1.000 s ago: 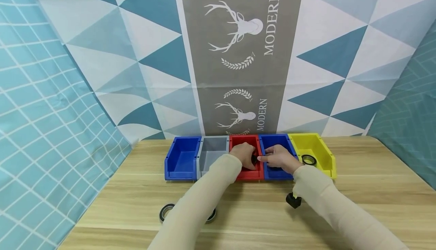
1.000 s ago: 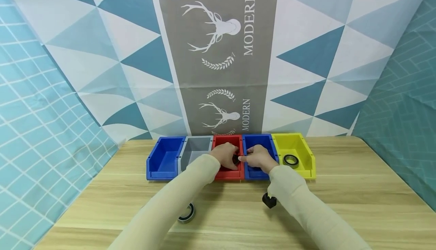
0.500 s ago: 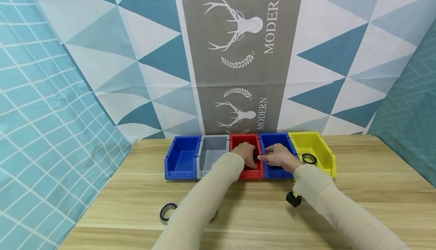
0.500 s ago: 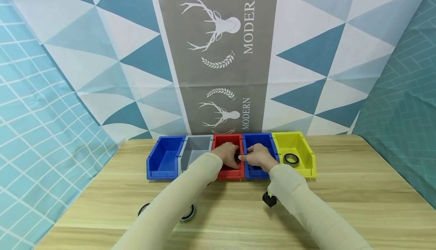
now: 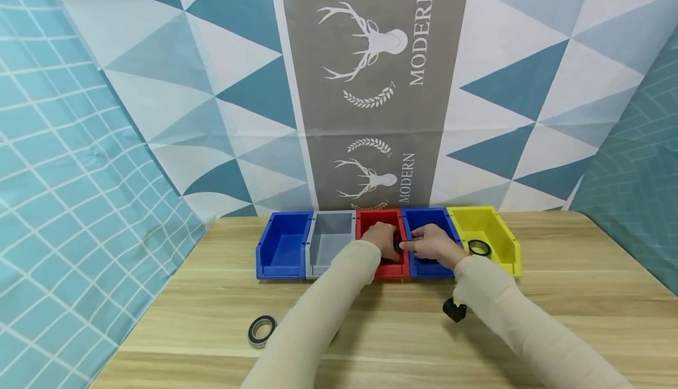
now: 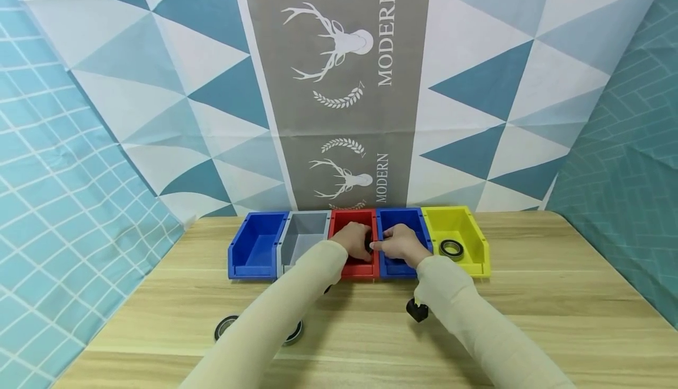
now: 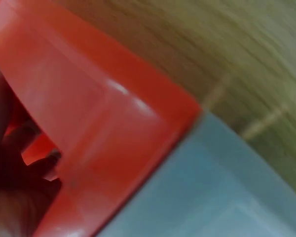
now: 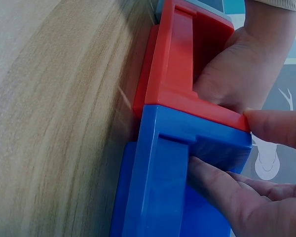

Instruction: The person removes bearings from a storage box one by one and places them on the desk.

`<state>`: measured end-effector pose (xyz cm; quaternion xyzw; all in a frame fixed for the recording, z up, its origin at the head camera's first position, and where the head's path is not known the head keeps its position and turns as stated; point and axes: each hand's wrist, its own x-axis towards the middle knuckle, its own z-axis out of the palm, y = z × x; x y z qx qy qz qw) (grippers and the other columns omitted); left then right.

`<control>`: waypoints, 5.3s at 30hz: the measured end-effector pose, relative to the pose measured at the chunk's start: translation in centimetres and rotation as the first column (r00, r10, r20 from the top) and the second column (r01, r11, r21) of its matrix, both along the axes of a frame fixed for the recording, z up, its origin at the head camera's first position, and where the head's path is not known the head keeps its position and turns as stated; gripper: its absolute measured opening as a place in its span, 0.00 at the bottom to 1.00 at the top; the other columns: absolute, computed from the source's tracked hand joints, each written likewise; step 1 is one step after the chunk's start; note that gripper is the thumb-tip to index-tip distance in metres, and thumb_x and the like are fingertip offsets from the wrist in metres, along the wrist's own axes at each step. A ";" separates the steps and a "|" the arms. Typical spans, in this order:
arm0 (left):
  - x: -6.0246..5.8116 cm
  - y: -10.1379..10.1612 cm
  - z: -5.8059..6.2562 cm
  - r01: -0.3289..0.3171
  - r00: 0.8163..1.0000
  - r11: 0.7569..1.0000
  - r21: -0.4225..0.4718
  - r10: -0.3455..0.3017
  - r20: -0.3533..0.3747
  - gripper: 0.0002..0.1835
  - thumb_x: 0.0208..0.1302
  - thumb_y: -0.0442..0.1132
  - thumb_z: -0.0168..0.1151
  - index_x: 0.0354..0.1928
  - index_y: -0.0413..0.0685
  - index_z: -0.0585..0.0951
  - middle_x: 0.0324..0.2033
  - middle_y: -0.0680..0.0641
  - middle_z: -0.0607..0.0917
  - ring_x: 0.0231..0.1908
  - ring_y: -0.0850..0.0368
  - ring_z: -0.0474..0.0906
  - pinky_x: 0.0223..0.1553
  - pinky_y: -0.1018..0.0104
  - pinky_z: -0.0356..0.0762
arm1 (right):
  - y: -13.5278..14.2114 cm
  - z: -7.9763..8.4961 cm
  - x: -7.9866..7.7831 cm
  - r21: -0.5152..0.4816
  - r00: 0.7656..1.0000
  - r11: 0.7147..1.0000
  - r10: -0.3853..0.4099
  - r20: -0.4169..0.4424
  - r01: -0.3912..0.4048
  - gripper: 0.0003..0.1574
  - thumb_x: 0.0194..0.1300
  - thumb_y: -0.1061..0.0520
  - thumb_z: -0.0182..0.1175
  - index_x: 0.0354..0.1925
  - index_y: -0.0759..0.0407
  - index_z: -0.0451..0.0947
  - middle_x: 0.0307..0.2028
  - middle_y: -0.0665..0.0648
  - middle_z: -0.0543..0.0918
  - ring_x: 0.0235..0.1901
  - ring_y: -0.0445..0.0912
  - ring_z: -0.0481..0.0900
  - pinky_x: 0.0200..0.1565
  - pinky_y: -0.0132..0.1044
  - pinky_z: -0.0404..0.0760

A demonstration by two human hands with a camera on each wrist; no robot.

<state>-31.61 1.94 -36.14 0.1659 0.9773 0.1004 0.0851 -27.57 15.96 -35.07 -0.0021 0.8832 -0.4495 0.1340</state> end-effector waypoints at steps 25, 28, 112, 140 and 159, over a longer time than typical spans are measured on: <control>1.0 -1.0 2.4 0.072 0.992 0.994 -0.085 -0.080 -0.094 0.19 0.44 0.46 0.77 0.36 0.52 0.79 0.28 0.54 0.80 0.29 0.59 0.75 0.31 0.68 0.77 | 0.1 -0.2 0.2 -0.081 1.000 0.997 0.000 0.030 0.003 0.40 0.66 0.55 0.60 0.66 0.76 0.58 0.66 0.75 0.63 0.58 0.63 0.76 0.58 0.52 0.76; 1.6 -1.1 3.0 0.078 0.993 0.994 -0.080 -0.085 -0.078 0.18 0.44 0.44 0.78 0.34 0.52 0.79 0.28 0.53 0.80 0.29 0.58 0.75 0.29 0.68 0.76 | 0.0 -0.4 0.3 -0.101 1.000 0.995 0.005 0.028 -0.002 0.40 0.66 0.56 0.60 0.66 0.77 0.58 0.67 0.75 0.62 0.59 0.63 0.75 0.58 0.52 0.76; 11.0 -4.9 2.1 0.386 0.921 0.920 -0.066 -0.381 0.077 0.19 0.43 0.44 0.79 0.37 0.52 0.80 0.31 0.55 0.81 0.28 0.66 0.71 0.26 0.78 0.72 | 0.0 -0.2 0.6 -0.088 0.999 0.996 -0.019 0.026 0.021 0.41 0.65 0.54 0.62 0.65 0.77 0.59 0.64 0.76 0.66 0.58 0.64 0.77 0.56 0.52 0.77; 13.2 -4.4 0.7 0.428 0.903 0.892 -0.146 -0.419 0.092 0.22 0.38 0.51 0.80 0.34 0.56 0.78 0.28 0.59 0.79 0.26 0.69 0.70 0.27 0.79 0.70 | -0.1 -0.4 0.4 -0.038 0.999 0.998 -0.038 0.030 0.040 0.41 0.65 0.52 0.62 0.66 0.74 0.60 0.64 0.74 0.69 0.55 0.60 0.79 0.57 0.50 0.77; 13.4 -4.5 0.2 0.430 0.903 0.887 -0.168 -0.426 0.060 0.22 0.39 0.52 0.79 0.34 0.57 0.77 0.27 0.59 0.77 0.26 0.70 0.68 0.27 0.79 0.68 | -0.1 -0.4 0.5 -0.079 0.999 0.997 -0.019 0.044 0.022 0.42 0.65 0.52 0.61 0.66 0.76 0.58 0.66 0.75 0.65 0.59 0.63 0.76 0.58 0.52 0.75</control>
